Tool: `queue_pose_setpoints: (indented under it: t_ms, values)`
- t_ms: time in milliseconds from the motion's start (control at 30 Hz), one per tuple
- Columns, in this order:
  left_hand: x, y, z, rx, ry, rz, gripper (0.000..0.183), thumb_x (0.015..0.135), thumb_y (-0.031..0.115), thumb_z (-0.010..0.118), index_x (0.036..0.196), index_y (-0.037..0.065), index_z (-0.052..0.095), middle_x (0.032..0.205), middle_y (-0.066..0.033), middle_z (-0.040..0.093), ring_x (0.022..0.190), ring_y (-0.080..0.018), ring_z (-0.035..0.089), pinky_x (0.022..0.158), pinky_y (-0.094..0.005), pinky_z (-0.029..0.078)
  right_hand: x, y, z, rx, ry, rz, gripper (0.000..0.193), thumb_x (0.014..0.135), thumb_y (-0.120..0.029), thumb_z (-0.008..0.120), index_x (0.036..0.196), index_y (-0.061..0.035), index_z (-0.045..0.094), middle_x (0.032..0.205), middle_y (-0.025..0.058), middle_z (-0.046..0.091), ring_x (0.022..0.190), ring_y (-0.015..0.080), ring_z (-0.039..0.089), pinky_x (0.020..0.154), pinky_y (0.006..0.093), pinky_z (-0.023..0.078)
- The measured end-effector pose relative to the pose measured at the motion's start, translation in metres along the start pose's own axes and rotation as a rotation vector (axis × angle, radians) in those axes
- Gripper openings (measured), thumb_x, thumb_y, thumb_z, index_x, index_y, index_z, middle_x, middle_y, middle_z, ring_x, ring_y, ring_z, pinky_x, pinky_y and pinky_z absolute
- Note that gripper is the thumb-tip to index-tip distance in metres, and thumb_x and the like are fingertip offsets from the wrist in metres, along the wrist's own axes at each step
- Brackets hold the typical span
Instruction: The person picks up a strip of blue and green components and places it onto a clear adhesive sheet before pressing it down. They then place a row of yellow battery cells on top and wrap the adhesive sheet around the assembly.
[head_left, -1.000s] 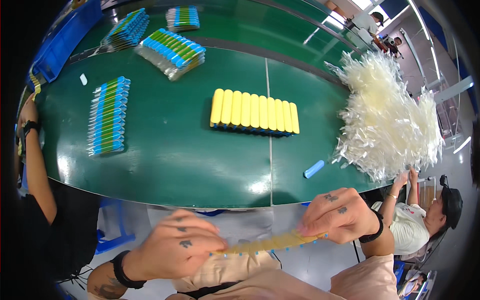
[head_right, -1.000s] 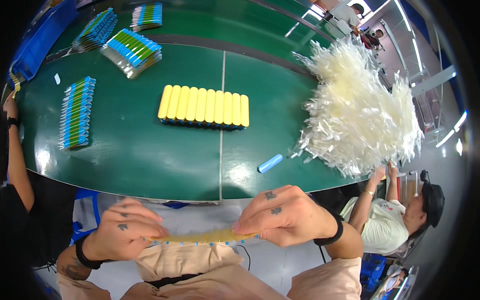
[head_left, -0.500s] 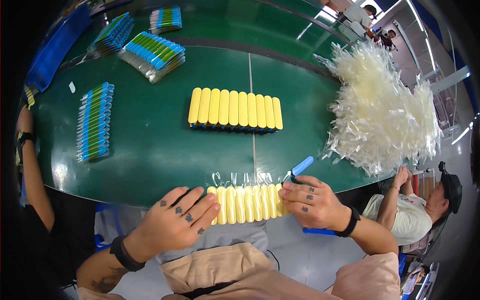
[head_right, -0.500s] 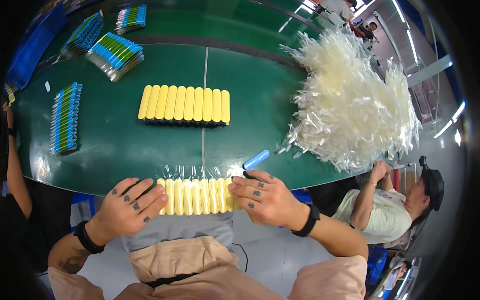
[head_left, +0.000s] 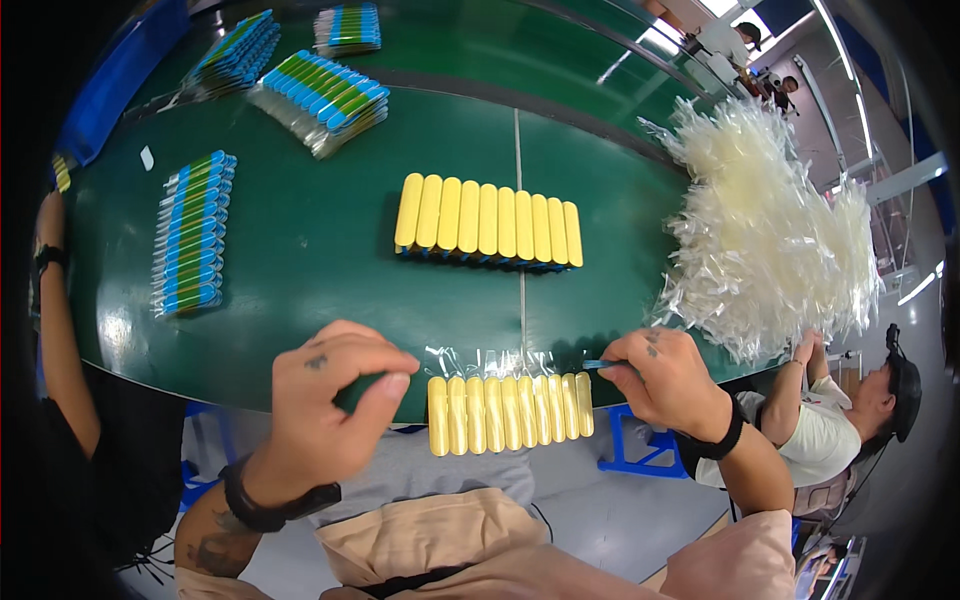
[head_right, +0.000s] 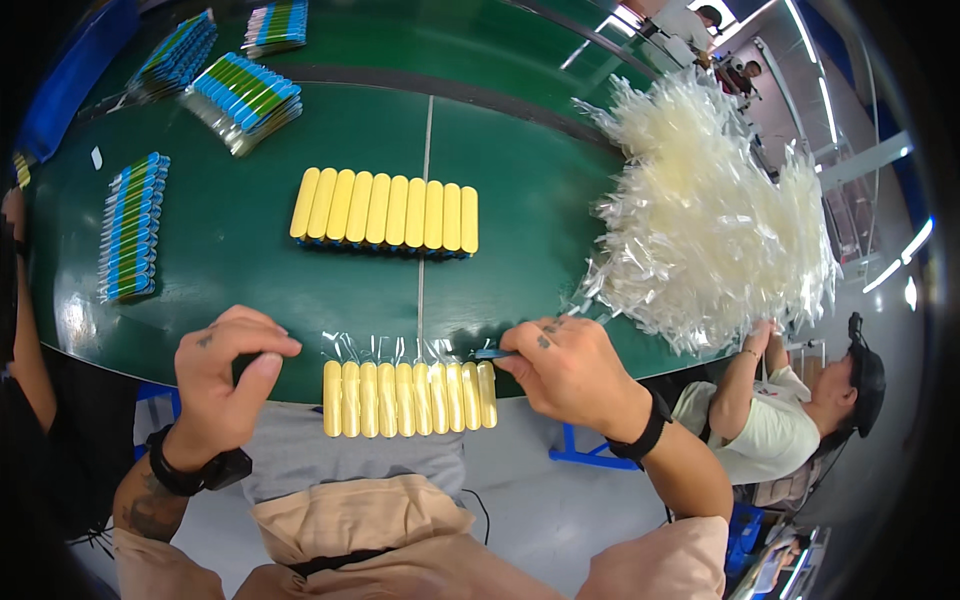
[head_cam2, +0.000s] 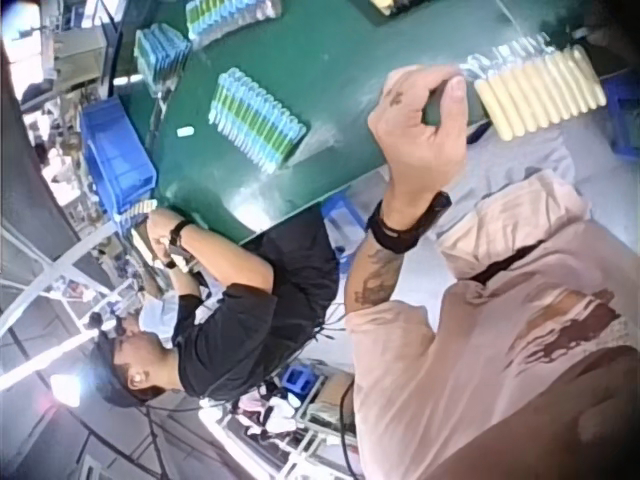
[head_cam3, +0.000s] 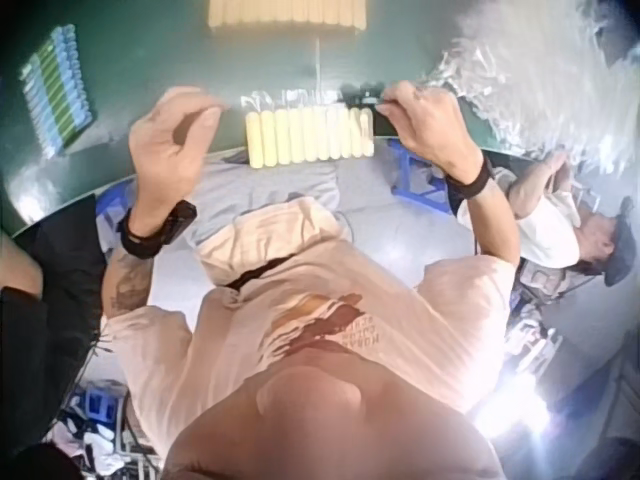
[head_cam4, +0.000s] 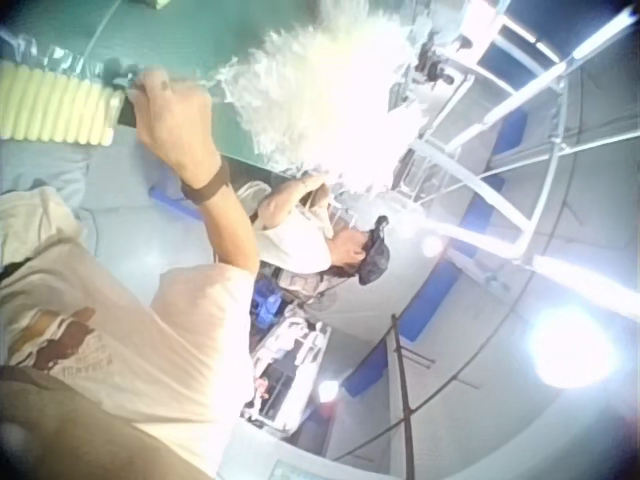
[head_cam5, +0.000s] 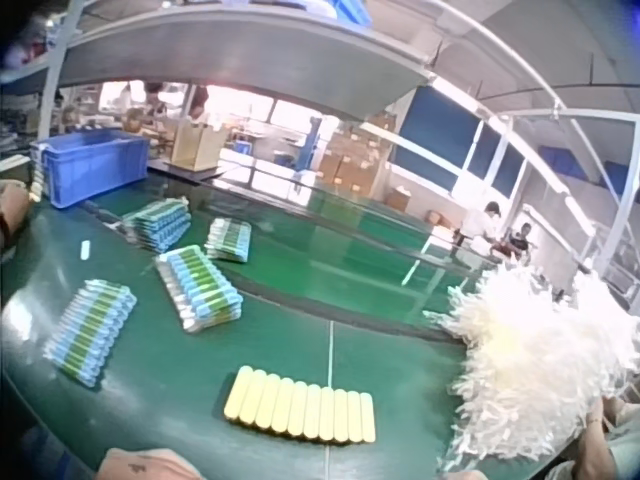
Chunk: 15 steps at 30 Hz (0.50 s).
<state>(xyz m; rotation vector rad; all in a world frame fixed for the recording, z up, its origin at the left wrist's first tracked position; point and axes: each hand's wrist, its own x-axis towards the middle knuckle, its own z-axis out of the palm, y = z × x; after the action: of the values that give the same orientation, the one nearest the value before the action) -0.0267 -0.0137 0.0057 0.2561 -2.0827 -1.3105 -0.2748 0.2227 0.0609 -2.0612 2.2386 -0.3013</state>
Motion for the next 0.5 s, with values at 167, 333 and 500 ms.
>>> queue_pose_setpoints:
  t_ms: [167,333,500]
  values:
    - [-0.006,-0.016,-0.006,-0.162,0.044,-0.287,0.010,0.087,-0.001,0.065,0.093,0.000,0.072,0.084,-0.0107,0.073,0.080,-0.0196,0.070,0.074,-0.0296,0.052,0.044,-0.023,0.013,0.003,-0.183,-0.114,0.020,0.088,-0.016,0.071,0.088,-0.0063,0.054,0.055,0.0110,0.053,0.049,0.0335,0.056,0.046,0.0435,0.042]
    - [-0.007,-0.018,-0.004,-0.191,0.047,-0.259,0.013,0.087,-0.002,0.065,0.099,-0.002,0.070,0.087,-0.0116,0.074,0.083,-0.0195,0.070,0.079,-0.0296,0.052,0.105,-0.058,0.030,0.107,-0.251,-0.210,0.018,0.087,-0.016,0.070,0.089,-0.0059,0.055,0.052,0.0114,0.053,0.049,0.0334,0.059,0.046,0.0443,0.044]
    - [-0.008,-0.027,-0.001,-0.212,0.106,-0.243,0.017,0.086,-0.004,0.065,0.102,-0.002,0.069,0.091,-0.0130,0.074,0.087,-0.0199,0.069,0.081,-0.0301,0.052,0.141,-0.077,0.055,0.146,-0.178,-0.417,0.011,0.084,-0.014,0.066,0.091,-0.0066,0.062,0.055,0.0117,0.057,0.052,0.0333,0.062,0.046,0.0438,0.046]
